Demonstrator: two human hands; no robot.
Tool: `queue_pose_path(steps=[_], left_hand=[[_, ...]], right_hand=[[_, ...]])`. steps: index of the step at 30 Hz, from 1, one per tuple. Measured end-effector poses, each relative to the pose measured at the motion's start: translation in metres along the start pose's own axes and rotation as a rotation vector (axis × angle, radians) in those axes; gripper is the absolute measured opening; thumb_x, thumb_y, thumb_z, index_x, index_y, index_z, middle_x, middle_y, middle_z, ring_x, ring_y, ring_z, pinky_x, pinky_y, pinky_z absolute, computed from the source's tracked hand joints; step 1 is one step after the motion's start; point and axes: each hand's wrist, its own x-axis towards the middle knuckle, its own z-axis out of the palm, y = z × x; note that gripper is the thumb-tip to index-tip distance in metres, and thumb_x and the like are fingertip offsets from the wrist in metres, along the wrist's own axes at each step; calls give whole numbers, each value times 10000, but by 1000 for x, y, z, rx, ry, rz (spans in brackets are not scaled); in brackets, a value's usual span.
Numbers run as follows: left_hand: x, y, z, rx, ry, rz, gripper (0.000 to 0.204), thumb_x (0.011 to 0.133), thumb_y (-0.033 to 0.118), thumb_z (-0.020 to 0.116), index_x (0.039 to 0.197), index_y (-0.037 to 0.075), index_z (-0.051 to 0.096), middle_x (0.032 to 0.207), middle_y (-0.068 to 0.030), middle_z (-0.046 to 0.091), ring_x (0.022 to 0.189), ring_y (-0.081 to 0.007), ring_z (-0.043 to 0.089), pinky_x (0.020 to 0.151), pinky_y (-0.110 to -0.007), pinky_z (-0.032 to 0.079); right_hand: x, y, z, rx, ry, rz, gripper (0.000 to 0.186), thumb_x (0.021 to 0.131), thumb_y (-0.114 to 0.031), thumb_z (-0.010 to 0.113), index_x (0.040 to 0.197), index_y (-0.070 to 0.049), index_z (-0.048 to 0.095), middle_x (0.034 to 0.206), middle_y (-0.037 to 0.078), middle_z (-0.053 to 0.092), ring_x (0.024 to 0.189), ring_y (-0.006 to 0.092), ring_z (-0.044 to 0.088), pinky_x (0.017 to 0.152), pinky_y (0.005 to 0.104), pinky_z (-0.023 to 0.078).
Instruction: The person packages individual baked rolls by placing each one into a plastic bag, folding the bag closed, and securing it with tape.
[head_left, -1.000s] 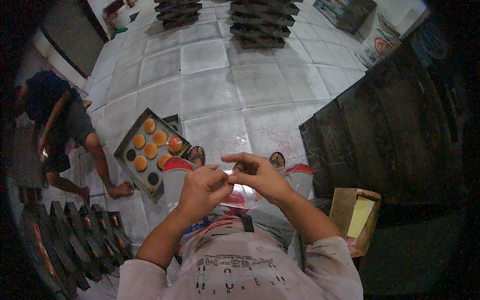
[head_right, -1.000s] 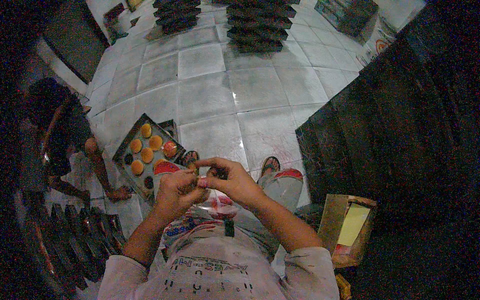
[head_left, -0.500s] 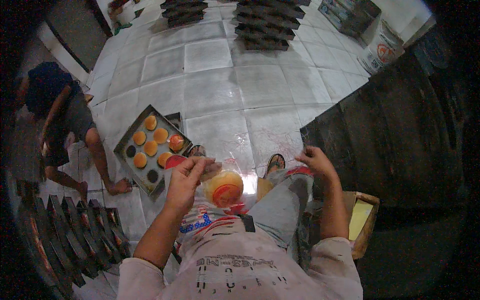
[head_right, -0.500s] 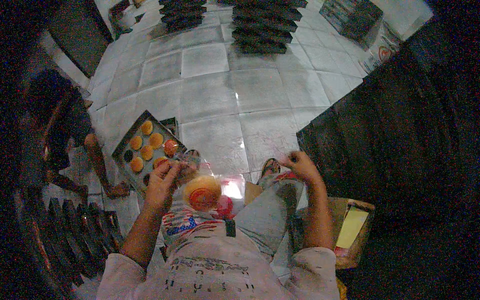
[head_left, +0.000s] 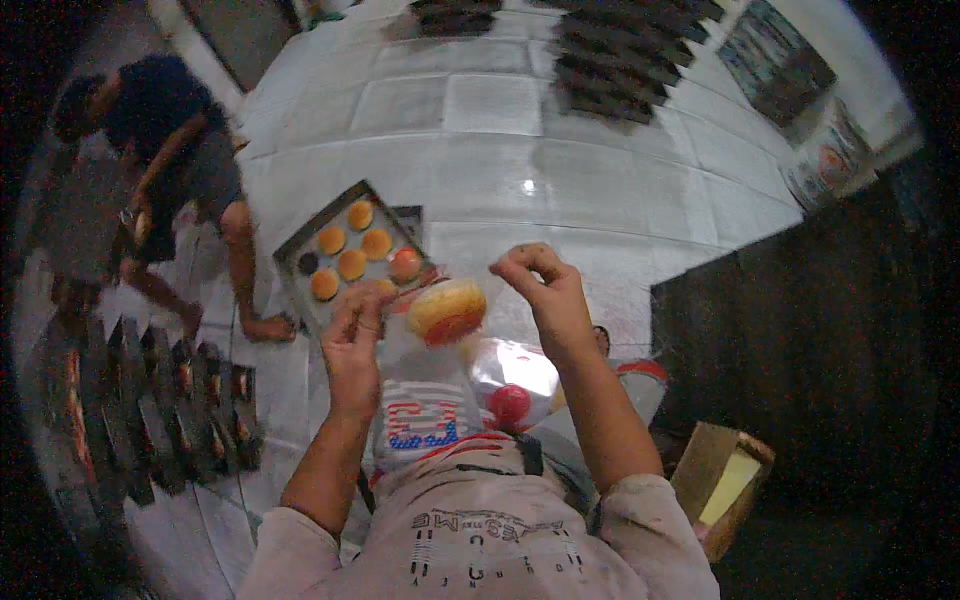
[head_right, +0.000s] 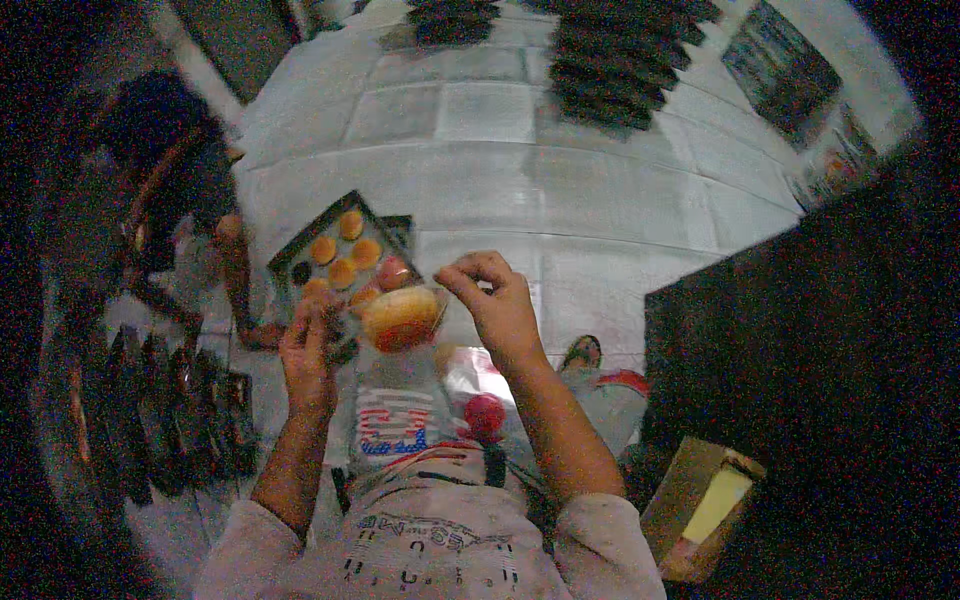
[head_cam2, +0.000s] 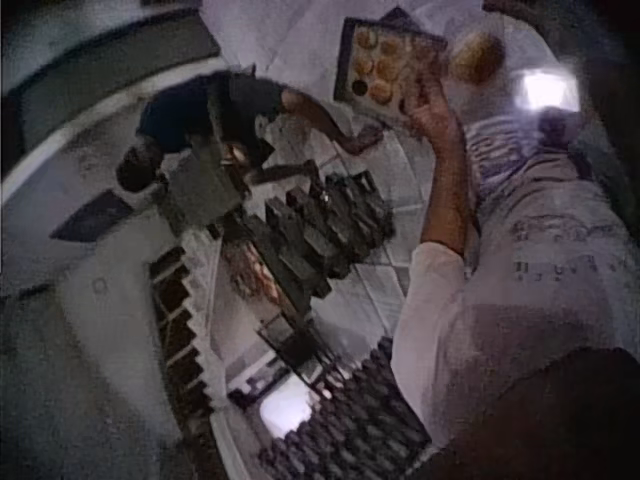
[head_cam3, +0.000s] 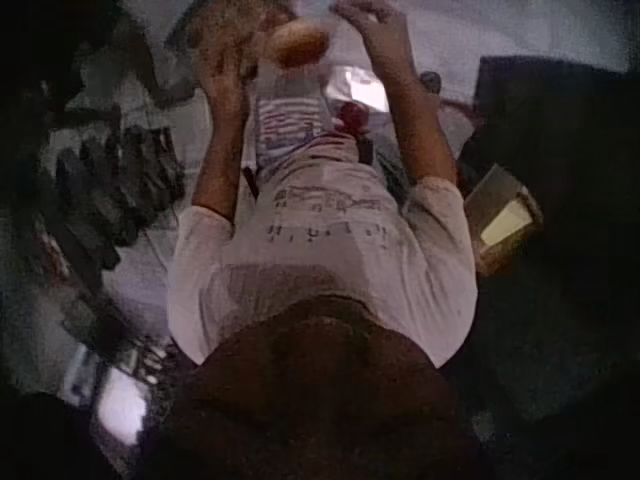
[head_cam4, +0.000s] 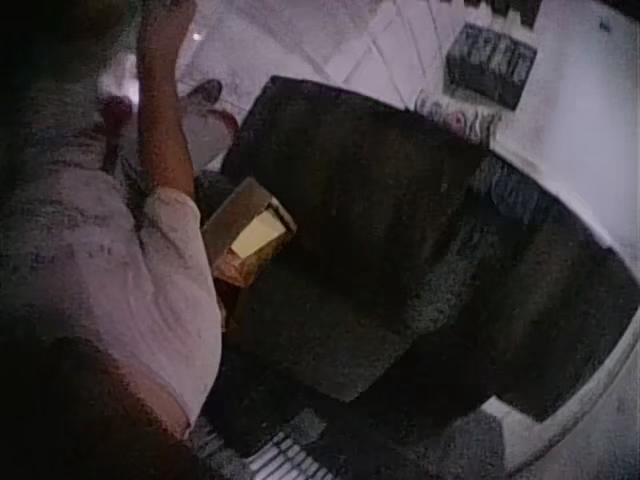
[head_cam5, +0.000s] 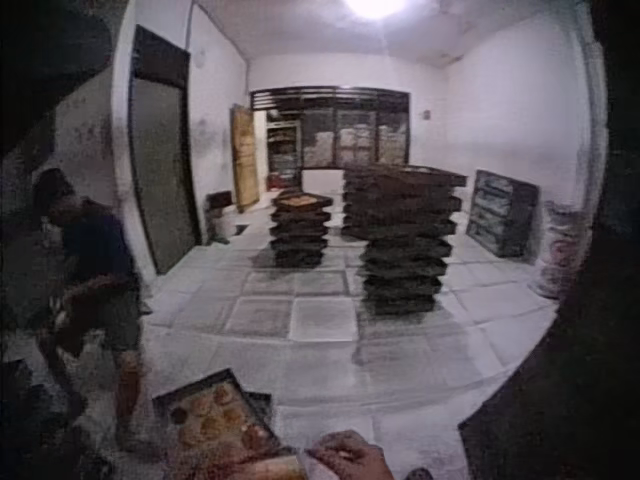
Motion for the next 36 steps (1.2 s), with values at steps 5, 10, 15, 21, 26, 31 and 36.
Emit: queue_pose_path(steps=[5, 10, 15, 21, 26, 31, 36], left_hand=[[-43, -68, -77, 704, -128, 171, 93, 809, 89, 637, 772, 9, 608, 747, -23, 597, 664, -83, 528, 620, -250, 426], [-77, -102, -64, 477, -46, -273, 116, 813, 109, 635, 774, 15, 579, 693, -26, 571, 617, -66, 521, 565, -236, 422], [-67, -92, -66, 34, -64, -291, 153, 858, 172, 589, 892, 23, 587, 772, -57, 601, 683, -88, 543, 635, -256, 439], [-21, -94, -64, 456, -196, -396, 349, 882, 333, 534, 1054, 32, 573, 936, -85, 624, 890, -194, 576, 784, -311, 444], [-26, -232, 0, 537, -407, 197, 236, 809, 202, 543, 942, 25, 626, 1017, -160, 592, 973, -303, 554, 810, -380, 445], [-34, -243, 49, 1303, -584, 409, 198, 745, 146, 569, 885, 22, 634, 1015, -172, 577, 1029, -320, 523, 821, -401, 442], [-24, -223, 56, 1370, -822, 514, 170, 650, 78, 624, 817, 58, 652, 961, -123, 572, 980, -270, 518, 795, -386, 442]], right_hand=[[-42, 99, 4, -463, -311, 225, 334, 758, -337, 673, 781, -4, 663, 753, 104, 631, 702, 207, 587, 674, 325, 452], [-97, 142, 0, 56, -252, 884, 359, 811, -280, 622, 1049, -13, 587, 859, 117, 625, 661, 182, 561, 636, 288, 442], [-79, 57, 24, -17, -216, 641, 566, 862, -255, 594, 1293, 44, 381, 1188, 156, 534, 1093, 221, 520, 914, 315, 425], [-8, 4, 85, -489, -305, -644, 619, 793, -58, 593, 1336, 4, 304, 1312, 211, 418, 1109, 351, 498, 922, 407, 410], [6, 23, 159, -816, -481, -665, 611, 764, -63, 636, 1311, -36, 367, 1274, 212, 439, 1157, 357, 448, 946, 401, 383], [-3, 11, 69, -702, -397, -488, 502, 776, -72, 639, 1243, -41, 458, 1218, 187, 489, 1121, 335, 478, 935, 383, 390], [-36, 17, -47, -660, -228, -17, 386, 782, -102, 649, 1147, -34, 543, 1153, 150, 542, 1084, 313, 507, 936, 380, 390]])
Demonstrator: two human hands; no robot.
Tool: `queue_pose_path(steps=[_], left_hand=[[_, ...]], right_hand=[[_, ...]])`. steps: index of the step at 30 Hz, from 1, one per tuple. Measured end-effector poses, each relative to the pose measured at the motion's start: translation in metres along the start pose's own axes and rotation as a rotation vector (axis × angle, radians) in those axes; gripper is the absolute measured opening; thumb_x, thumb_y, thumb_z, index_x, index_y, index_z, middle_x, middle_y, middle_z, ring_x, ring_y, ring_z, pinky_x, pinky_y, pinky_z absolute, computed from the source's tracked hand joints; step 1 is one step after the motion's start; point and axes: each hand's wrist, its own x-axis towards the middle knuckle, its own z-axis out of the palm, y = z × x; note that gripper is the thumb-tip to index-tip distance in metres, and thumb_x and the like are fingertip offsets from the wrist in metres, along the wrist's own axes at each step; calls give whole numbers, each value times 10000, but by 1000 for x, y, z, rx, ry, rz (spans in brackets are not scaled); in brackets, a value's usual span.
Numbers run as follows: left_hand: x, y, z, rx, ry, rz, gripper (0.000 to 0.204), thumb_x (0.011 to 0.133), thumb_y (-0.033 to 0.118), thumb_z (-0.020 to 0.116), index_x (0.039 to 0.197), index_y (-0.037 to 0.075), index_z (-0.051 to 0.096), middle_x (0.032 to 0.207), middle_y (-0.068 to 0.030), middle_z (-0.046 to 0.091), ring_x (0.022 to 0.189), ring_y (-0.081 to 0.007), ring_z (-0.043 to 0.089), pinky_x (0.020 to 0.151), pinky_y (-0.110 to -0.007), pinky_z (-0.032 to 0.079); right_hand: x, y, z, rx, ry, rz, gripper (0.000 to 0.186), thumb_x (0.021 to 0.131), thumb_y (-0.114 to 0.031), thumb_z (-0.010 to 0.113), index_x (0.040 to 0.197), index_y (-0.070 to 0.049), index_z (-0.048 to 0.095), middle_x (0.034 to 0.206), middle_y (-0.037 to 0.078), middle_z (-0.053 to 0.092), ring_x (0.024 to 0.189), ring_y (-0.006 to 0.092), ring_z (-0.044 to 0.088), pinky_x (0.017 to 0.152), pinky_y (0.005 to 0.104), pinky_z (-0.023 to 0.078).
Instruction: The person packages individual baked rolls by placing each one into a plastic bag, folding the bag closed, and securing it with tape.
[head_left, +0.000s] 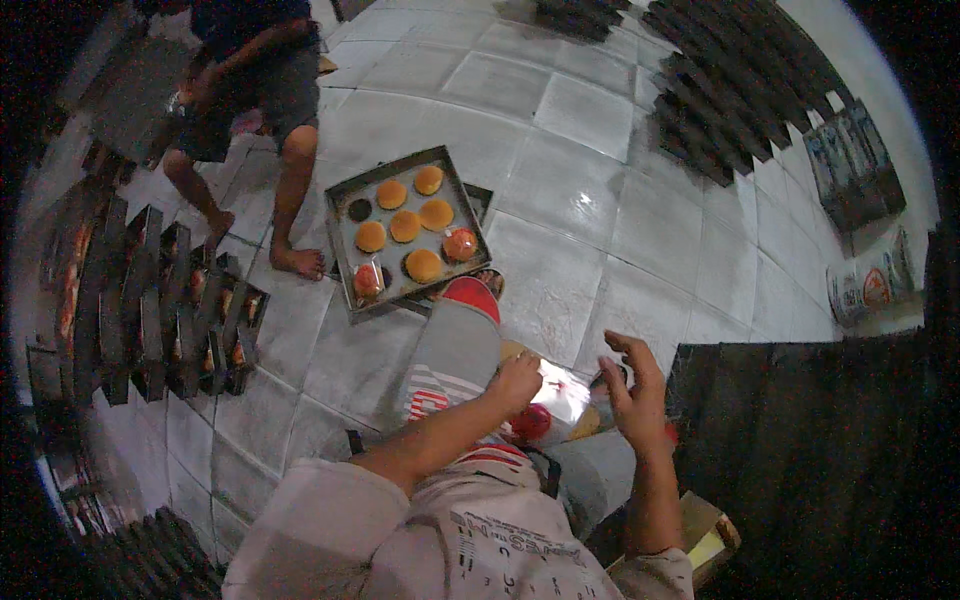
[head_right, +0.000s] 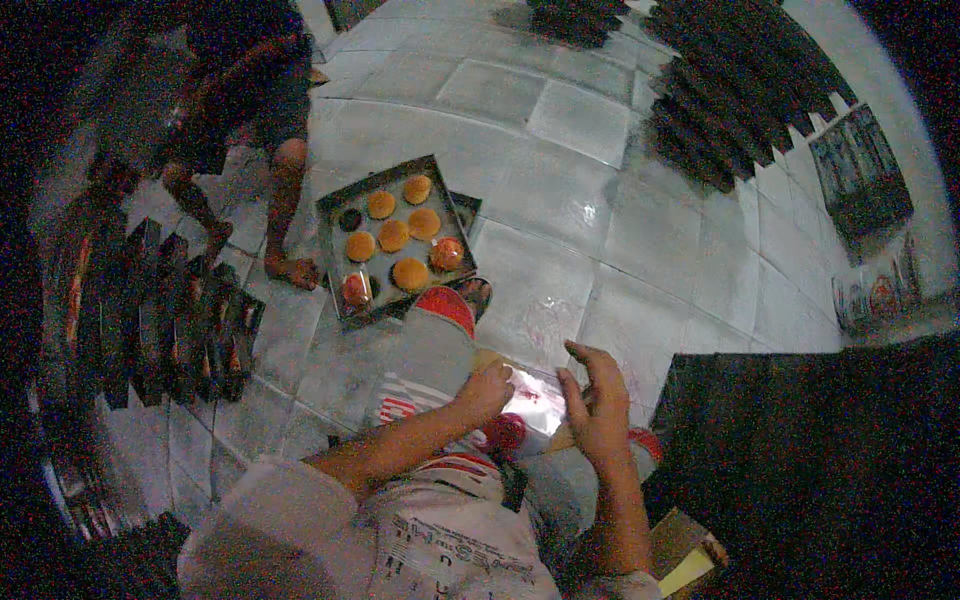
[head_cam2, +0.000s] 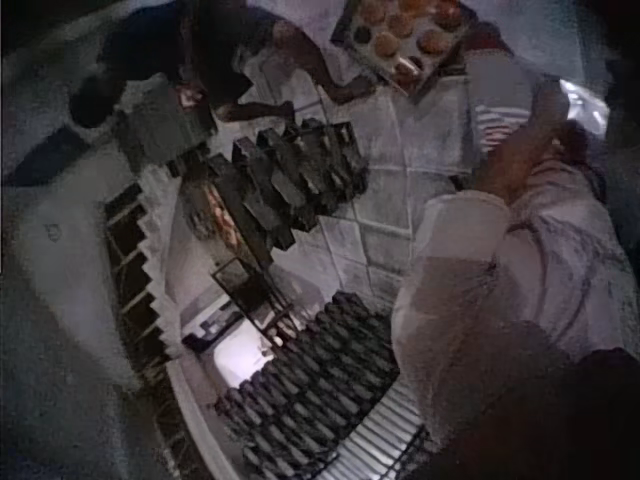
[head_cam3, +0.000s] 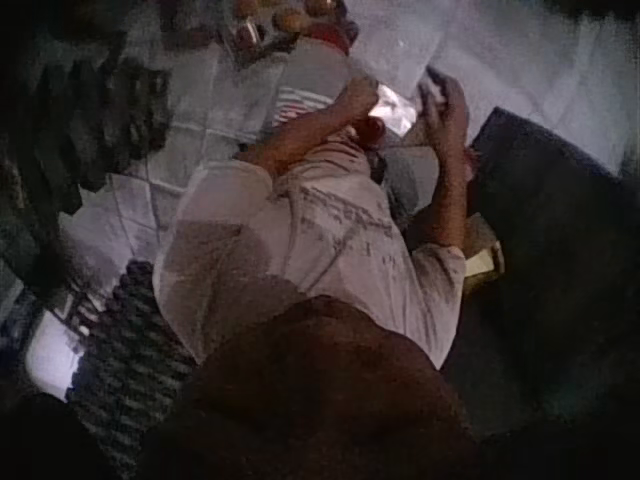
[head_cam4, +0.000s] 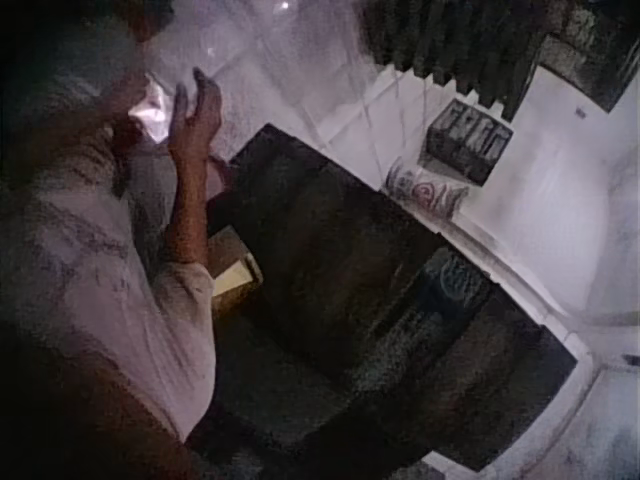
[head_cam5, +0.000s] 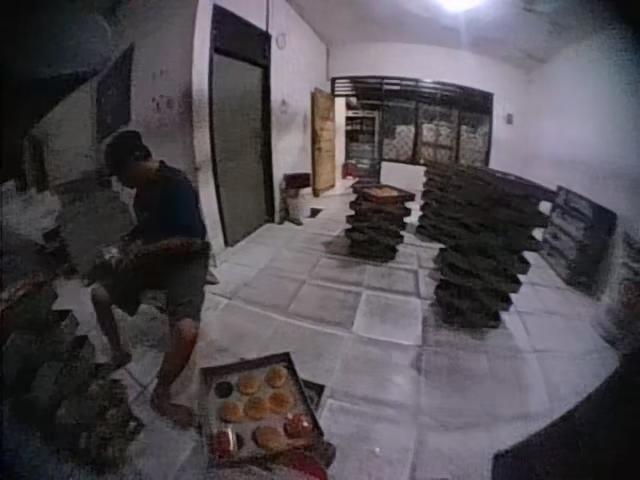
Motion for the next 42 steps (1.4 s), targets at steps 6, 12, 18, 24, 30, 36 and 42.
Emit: queue_pose_path(steps=[6, 12, 18, 24, 30, 36, 42], left_hand=[[-16, 13, -65, -295, -2, 148, 235, 682, 81, 632, 915, 71, 606, 982, -118, 573, 999, -273, 534, 956, -467, 327], [-23, 16, -155, -743, 189, -8, 231, 798, 179, 618, 973, 30, 589, 967, -126, 613, 875, -265, 607, 797, -398, 445], [-11, -57, -177, -925, 19, -384, 210, 865, 216, 571, 902, 21, 639, 817, -95, 643, 756, -193, 619, 683, -310, 481], [10, -268, -56, -1411, 498, -1067, 306, 878, 295, 554, 1068, 56, 570, 978, -40, 602, 863, -167, 583, 761, -316, 482], [-25, -405, 170, -1389, 429, -1332, 501, 843, 362, 562, 1160, -21, 501, 1066, -93, 582, 908, -207, 578, 777, -342, 474], [-12, -467, 238, -1132, 266, -1463, 509, 794, 408, 613, 1020, -47, 579, 920, -90, 634, 719, -229, 595, 695, -349, 472], [37, -439, 221, -1569, 469, -1363, 397, 795, 366, 633, 869, -25, 646, 857, -100, 635, 681, -207, 583, 644, -367, 464]], right_hand=[[-53, 59, -2, -328, -78, -111, 407, 743, -148, 692, 1114, -42, 565, 1113, 121, 559, 1033, 270, 509, 880, 376, 402], [-21, 32, -1, -3, -97, -129, 159, 709, -80, 677, 863, -73, 638, 844, 79, 608, 861, 259, 551, 858, 402, 379], [39, 35, 14, 282, -60, 183, 222, 888, -171, 517, 809, 17, 606, 724, 67, 590, 720, 145, 560, 753, 285, 441], [69, 105, 41, 194, 86, 366, 207, 867, -222, 580, 890, -21, 622, 757, 91, 621, 700, 160, 578, 623, 299, 447], [86, 141, 68, -81, -215, 191, 138, 836, -150, 599, 898, -30, 625, 821, 139, 618, 741, 304, 591, 684, 379, 467], [125, 169, 80, -1, -239, 336, 115, 809, -74, 610, 897, -5, 587, 858, 149, 603, 796, 298, 583, 701, 349, 451], [125, 186, 82, -116, -338, 342, 196, 786, -107, 604, 954, -11, 568, 867, 176, 559, 837, 378, 544, 753, 424, 446]])
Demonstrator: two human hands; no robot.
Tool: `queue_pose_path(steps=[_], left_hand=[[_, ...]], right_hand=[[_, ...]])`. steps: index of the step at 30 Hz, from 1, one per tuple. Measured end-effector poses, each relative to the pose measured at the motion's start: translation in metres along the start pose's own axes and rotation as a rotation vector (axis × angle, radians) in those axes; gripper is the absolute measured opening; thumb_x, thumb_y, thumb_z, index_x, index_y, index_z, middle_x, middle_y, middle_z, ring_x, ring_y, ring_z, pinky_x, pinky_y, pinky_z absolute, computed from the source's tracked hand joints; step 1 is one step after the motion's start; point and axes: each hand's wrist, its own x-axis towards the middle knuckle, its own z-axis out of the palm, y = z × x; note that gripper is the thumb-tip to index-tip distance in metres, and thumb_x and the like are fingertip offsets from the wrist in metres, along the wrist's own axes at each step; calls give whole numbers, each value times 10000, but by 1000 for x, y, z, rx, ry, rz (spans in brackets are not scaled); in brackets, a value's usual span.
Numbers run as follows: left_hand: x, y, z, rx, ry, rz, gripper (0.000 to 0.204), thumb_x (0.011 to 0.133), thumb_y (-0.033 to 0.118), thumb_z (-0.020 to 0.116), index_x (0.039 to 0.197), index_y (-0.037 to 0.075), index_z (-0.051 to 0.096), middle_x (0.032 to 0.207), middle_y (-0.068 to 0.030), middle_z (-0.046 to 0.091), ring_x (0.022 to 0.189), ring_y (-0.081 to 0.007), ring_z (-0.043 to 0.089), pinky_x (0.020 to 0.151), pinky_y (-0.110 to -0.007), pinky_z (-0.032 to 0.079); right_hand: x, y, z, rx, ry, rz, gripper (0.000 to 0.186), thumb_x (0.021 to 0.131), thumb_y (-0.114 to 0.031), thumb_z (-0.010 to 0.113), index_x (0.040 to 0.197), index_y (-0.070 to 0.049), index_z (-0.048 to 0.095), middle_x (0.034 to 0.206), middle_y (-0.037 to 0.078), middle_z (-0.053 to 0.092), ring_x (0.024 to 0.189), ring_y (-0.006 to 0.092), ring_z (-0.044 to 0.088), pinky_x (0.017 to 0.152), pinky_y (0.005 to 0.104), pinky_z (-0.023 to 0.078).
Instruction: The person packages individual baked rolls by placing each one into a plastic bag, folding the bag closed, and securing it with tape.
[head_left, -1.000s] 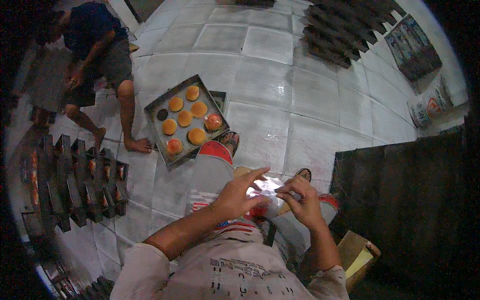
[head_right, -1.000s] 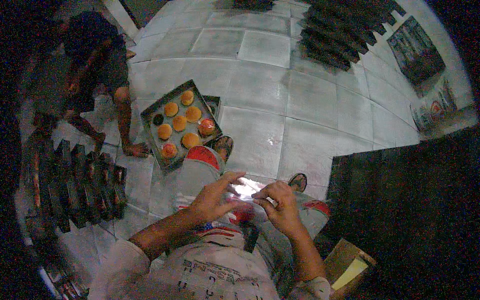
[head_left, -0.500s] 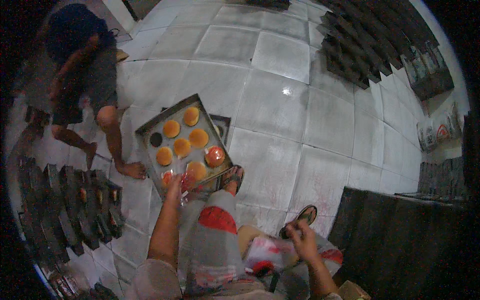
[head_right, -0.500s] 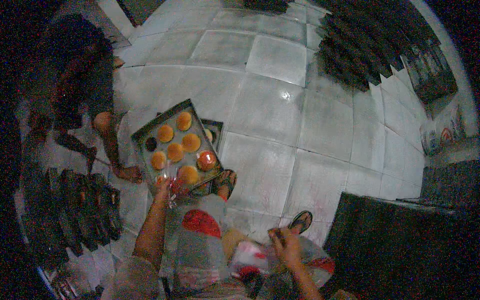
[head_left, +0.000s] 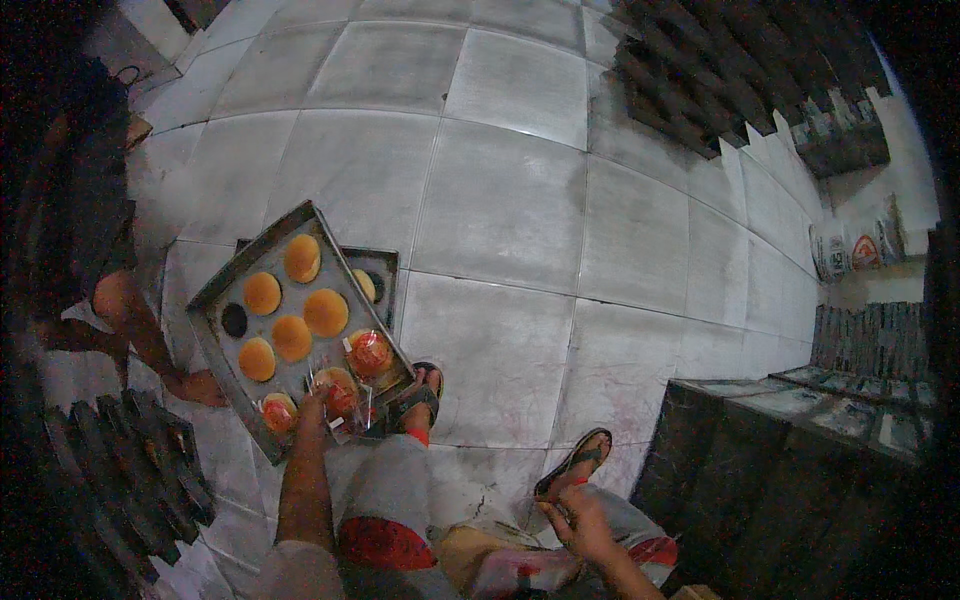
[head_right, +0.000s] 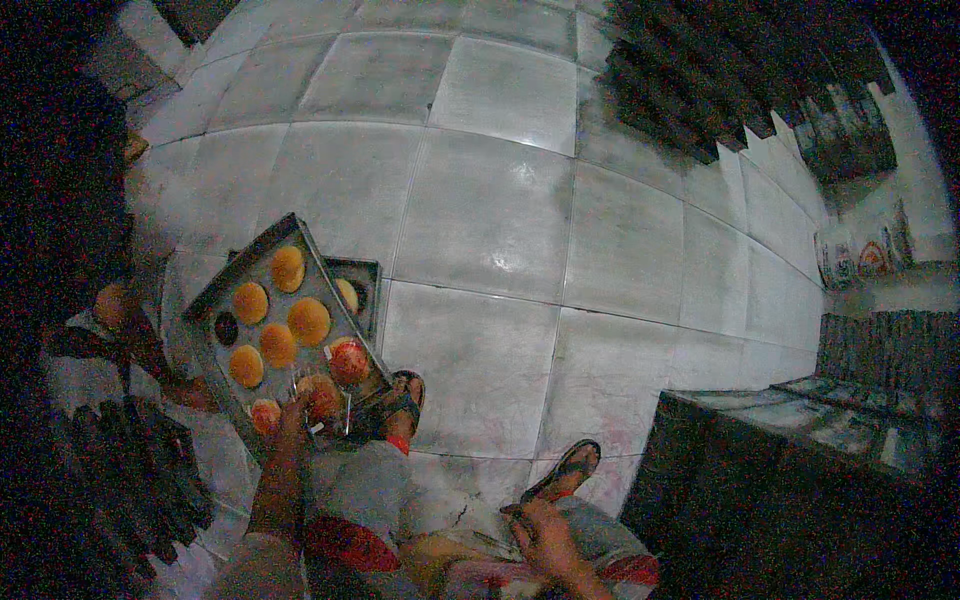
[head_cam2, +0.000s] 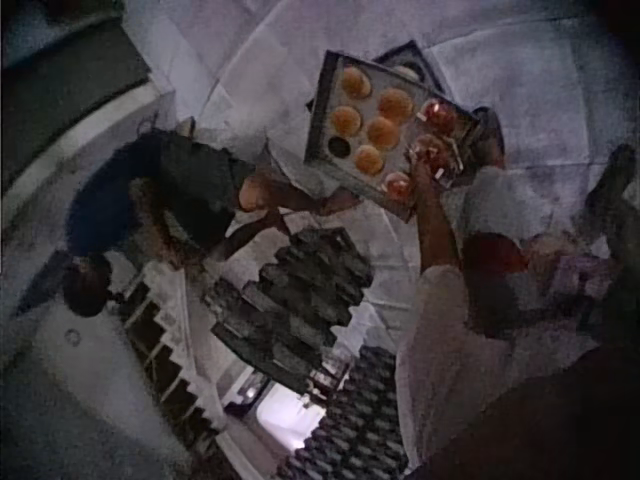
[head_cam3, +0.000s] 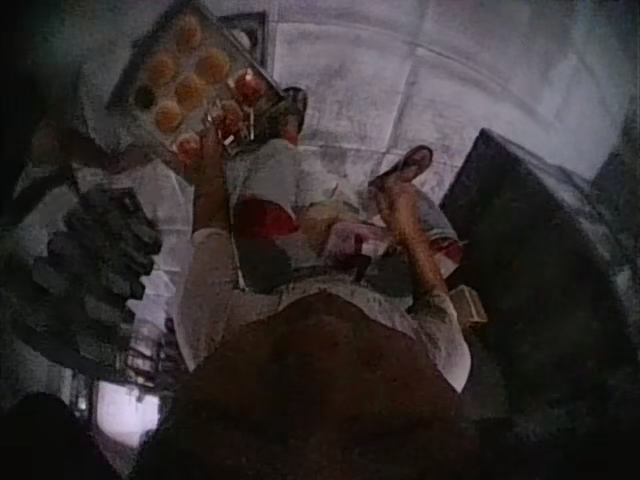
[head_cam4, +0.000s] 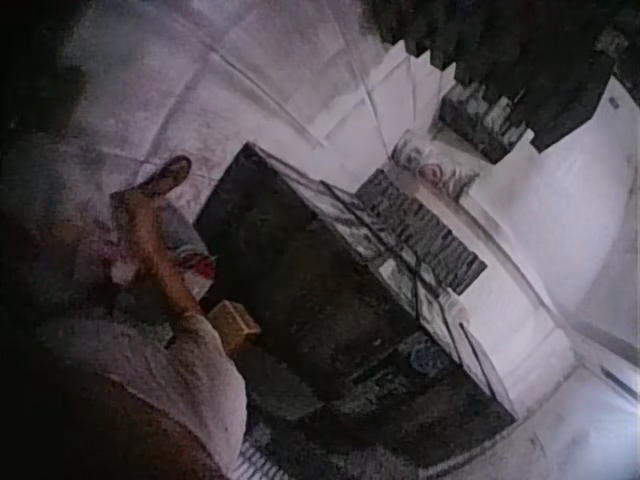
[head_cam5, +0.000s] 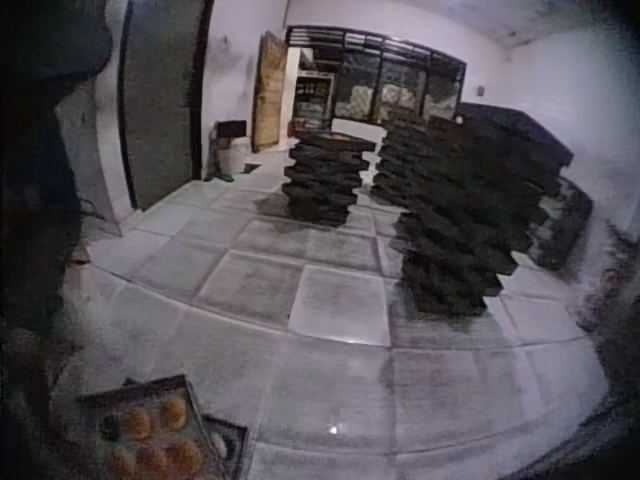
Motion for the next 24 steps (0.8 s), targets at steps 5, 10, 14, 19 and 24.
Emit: queue_pose_path(steps=[5, 10, 14, 19, 24], left_hand=[[-50, 39, 4, 700, 137, 181, 306, 797, 320, 647, 852, 20, 666, 877, -109, 609, 790, -201, 573, 689, -350, 462], [-80, 44, -29, 633, 186, 584, 248, 809, 258, 648, 865, 17, 662, 880, -96, 577, 831, -199, 553, 735, -337, 451], [-247, 154, 24, 442, -63, 718, 245, 813, 227, 653, 893, -4, 638, 918, -86, 560, 823, -191, 550, 750, -335, 452], [-448, 180, 71, 407, -394, 490, 284, 851, 219, 615, 1051, 17, 596, 1051, -75, 562, 993, -168, 536, 885, -290, 417], [-509, 135, 95, 403, -765, 584, 295, 854, 234, 614, 1039, 4, 612, 1140, -99, 541, 1038, -182, 529, 923, -295, 395]], right_hand=[[-16, -2, -3, -3, -9, 11, 172, 804, -99, 592, 951, -11, 578, 871, 175, 568, 851, 372, 546, 767, 420, 441], [-39, -6, -13, 131, 153, -48, 186, 835, -111, 583, 992, -11, 586, 929, 151, 592, 872, 302, 571, 766, 374, 454], [-51, -47, -21, 443, 286, -17, 202, 863, -131, 575, 1020, -5, 589, 972, 127, 605, 926, 224, 584, 813, 334, 451], [-60, -106, -16, 1023, -27, -159, 430, 926, -273, 489, 1266, -21, 417, 1221, 130, 496, 1091, 214, 507, 941, 326, 386], [-119, -111, -1, 1272, -84, -266, 573, 900, -354, 509, 1318, -2, 337, 1274, 146, 442, 1168, 244, 450, 1000, 367, 346]])
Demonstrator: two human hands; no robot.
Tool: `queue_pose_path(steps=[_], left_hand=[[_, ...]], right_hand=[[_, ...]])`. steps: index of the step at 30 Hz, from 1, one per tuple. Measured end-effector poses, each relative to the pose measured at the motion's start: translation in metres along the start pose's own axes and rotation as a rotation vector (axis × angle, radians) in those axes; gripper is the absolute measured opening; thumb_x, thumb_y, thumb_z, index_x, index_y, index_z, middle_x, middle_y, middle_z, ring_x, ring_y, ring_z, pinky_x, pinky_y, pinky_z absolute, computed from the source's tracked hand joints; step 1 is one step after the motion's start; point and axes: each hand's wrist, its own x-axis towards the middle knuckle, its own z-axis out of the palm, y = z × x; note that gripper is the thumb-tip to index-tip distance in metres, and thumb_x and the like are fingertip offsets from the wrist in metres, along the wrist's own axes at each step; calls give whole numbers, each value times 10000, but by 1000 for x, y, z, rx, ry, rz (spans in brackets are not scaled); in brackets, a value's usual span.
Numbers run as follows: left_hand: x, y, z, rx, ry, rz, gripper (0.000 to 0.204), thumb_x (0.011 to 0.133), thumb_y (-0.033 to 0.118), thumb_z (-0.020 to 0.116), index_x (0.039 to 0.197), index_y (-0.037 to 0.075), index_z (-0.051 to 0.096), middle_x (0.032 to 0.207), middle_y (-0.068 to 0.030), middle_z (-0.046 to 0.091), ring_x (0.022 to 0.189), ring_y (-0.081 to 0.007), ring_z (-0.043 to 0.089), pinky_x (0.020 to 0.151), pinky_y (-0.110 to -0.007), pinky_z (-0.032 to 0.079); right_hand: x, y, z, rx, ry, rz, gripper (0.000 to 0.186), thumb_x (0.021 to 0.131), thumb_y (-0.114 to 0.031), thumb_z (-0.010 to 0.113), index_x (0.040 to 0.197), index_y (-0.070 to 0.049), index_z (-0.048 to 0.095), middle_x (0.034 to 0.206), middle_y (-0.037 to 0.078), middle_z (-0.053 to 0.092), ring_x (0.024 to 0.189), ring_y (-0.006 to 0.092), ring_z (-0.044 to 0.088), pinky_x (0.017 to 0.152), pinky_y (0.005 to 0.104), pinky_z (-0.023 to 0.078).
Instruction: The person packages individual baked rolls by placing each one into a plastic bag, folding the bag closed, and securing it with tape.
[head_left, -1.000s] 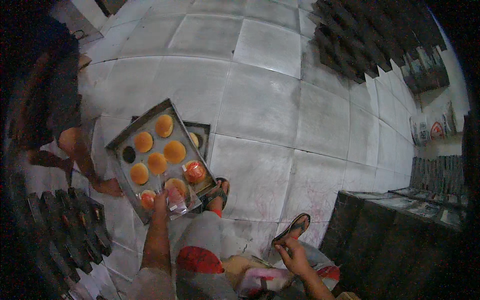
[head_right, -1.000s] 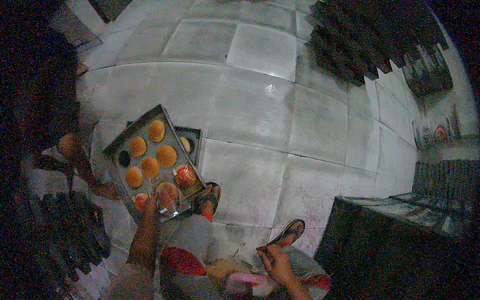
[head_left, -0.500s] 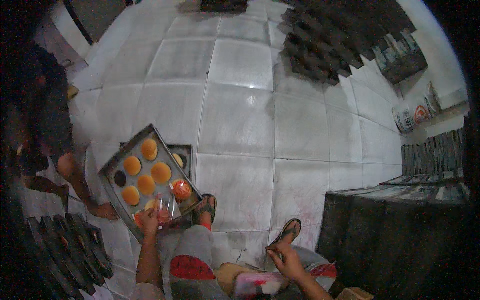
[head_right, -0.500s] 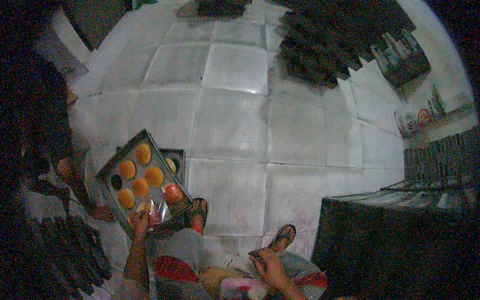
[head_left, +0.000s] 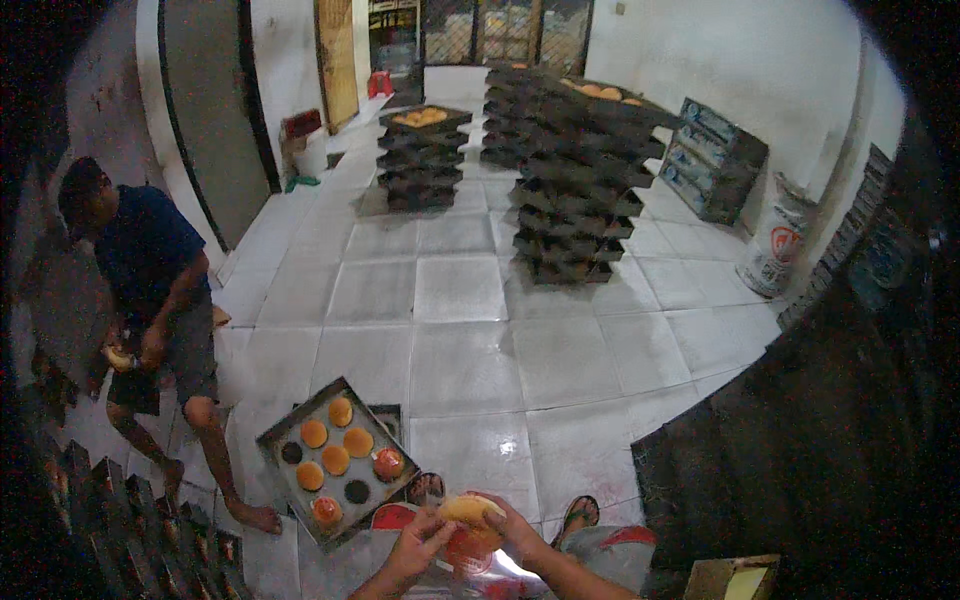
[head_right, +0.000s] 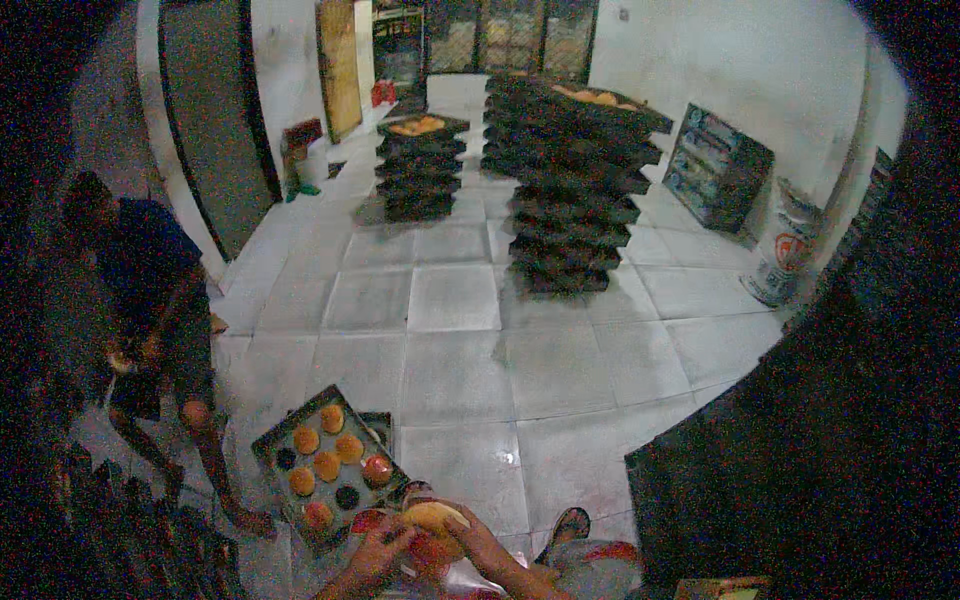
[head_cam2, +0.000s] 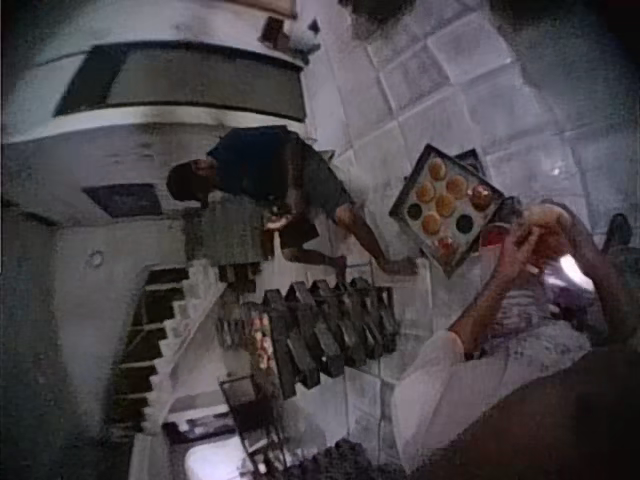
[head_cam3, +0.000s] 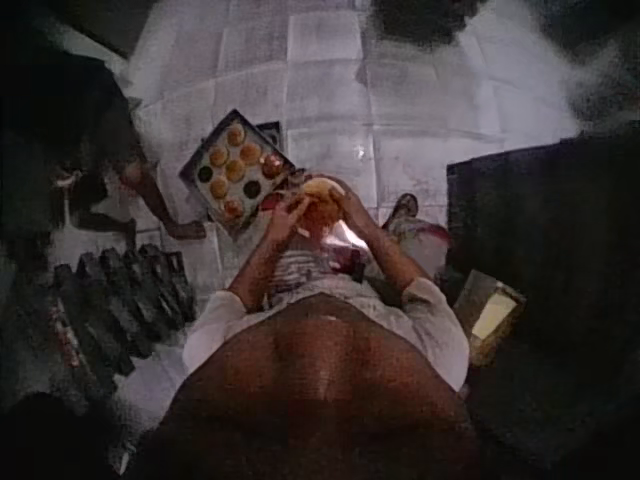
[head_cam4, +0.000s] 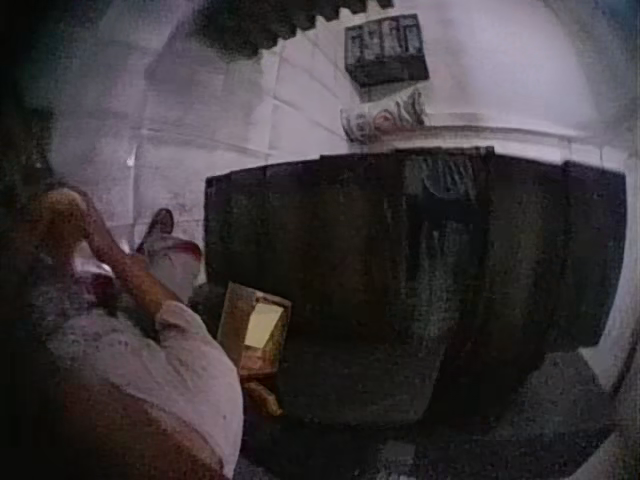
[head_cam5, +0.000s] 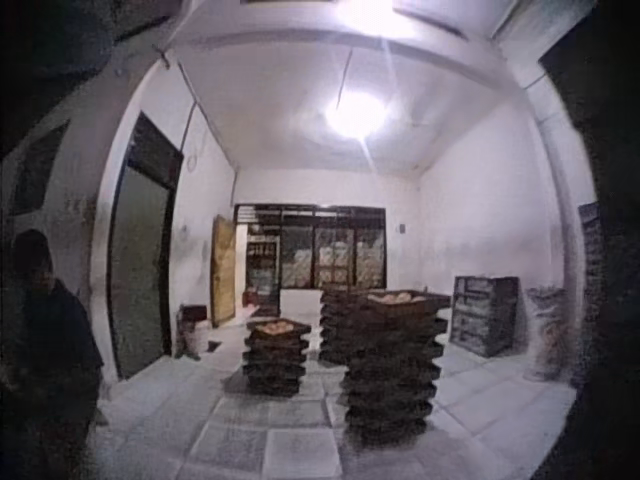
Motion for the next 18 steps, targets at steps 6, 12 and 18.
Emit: queue_pose_path(steps=[6, 12, 18], left_hand=[[-35, 21, 14, 375, 199, 246, 235, 843, 171, 606, 1004, 1, 629, 988, -118, 618, 925, -222, 588, 875, -313, 430], [-54, 28, 17, 392, -137, 342, 243, 903, 157, 509, 1054, -7, 606, 935, -120, 588, 839, -212, 574, 764, -287, 445], [-46, 1, 52, 772, -377, 589, 397, 952, 231, 439, 1269, -7, 428, 1014, -114, 492, 906, -184, 523, 800, -292, 438]], right_hand=[[-92, 4, -30, 419, 215, -29, 514, 876, -329, 515, 1286, -40, 398, 1275, 132, 461, 1165, 298, 464, 999, 461, 361], [-137, -27, -64, 602, 216, -311, 522, 875, -322, 520, 1299, -58, 372, 1274, 157, 449, 1147, 303, 478, 960, 462, 407], [-129, -93, 0, -120, 244, -520, 608, 800, -211, 667, 1293, -83, 335, 1277, 151, 420, 1139, 302, 474, 934, 436, 435]])
